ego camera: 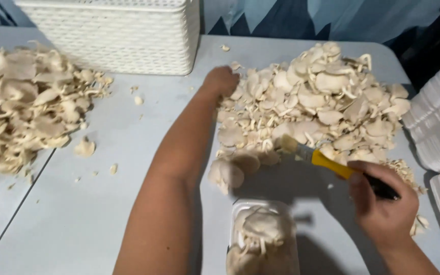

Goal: The person picks up individual oyster mushrooms from a pile on a white table, brushes each one with a yellow-handled brush, and places the cleaned mushrooms into a clear plastic container. The process is repeated continuously throughout the clip.

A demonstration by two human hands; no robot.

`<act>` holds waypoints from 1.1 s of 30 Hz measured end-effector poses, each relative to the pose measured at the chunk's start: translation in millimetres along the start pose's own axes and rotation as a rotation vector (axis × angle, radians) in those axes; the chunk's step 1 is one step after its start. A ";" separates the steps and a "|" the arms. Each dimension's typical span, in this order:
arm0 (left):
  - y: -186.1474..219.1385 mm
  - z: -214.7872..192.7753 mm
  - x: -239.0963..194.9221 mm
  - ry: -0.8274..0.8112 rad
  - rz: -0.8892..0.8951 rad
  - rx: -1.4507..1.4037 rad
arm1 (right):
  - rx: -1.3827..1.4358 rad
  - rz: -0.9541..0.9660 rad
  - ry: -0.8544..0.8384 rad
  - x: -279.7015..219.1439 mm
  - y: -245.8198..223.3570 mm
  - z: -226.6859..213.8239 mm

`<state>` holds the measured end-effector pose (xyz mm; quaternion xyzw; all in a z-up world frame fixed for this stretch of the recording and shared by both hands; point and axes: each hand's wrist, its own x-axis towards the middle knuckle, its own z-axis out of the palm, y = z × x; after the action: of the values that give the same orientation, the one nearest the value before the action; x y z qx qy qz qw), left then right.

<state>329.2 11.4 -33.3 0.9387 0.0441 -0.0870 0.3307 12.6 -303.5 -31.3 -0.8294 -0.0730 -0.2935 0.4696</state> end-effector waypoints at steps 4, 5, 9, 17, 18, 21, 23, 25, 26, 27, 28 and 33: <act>9.6 4.5 23.0 -0.139 -0.040 0.193 | 0.043 0.033 -0.002 -0.9 0.7 -0.5; 9.1 -0.9 28.5 -0.151 -0.015 0.178 | 0.020 0.044 0.001 -1.0 0.0 -1.3; -41.7 25.2 161.8 0.134 0.209 0.470 | -0.070 0.032 0.017 -0.6 4.4 -1.8; -35.3 20.4 176.5 0.208 0.281 0.244 | -0.120 0.224 0.132 -4.8 -30.4 9.2; -24.3 13.0 160.5 0.118 0.154 0.220 | -0.094 0.239 0.170 -6.7 -36.2 13.4; -16.3 10.4 158.2 0.058 0.099 0.269 | -0.230 0.213 0.130 -0.3 -44.3 19.1; -33.6 27.8 198.0 0.140 0.221 0.265 | -0.269 0.214 0.094 2.4 -42.0 17.9; -43.5 37.0 210.6 0.224 0.327 0.261 | -0.298 0.216 0.045 3.1 -39.5 15.2; -42.0 36.0 204.6 0.172 0.369 0.185 | -0.306 0.188 0.008 3.3 -38.5 13.0; -38.4 30.5 199.2 0.129 0.414 0.110 | -0.309 0.154 -0.024 3.6 -36.9 11.5; -32.7 24.5 182.2 0.131 0.408 0.114 | -0.304 0.154 -0.029 2.7 -34.7 10.8; -9.9 6.6 104.5 -0.380 0.346 0.276 | -0.246 -0.250 -0.019 2.3 -18.3 3.0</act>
<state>429.5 17.6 -64.5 0.9352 -0.1917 -0.2090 0.2120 8.5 -291.4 -17.6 -0.8679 -0.1435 -0.3483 0.3238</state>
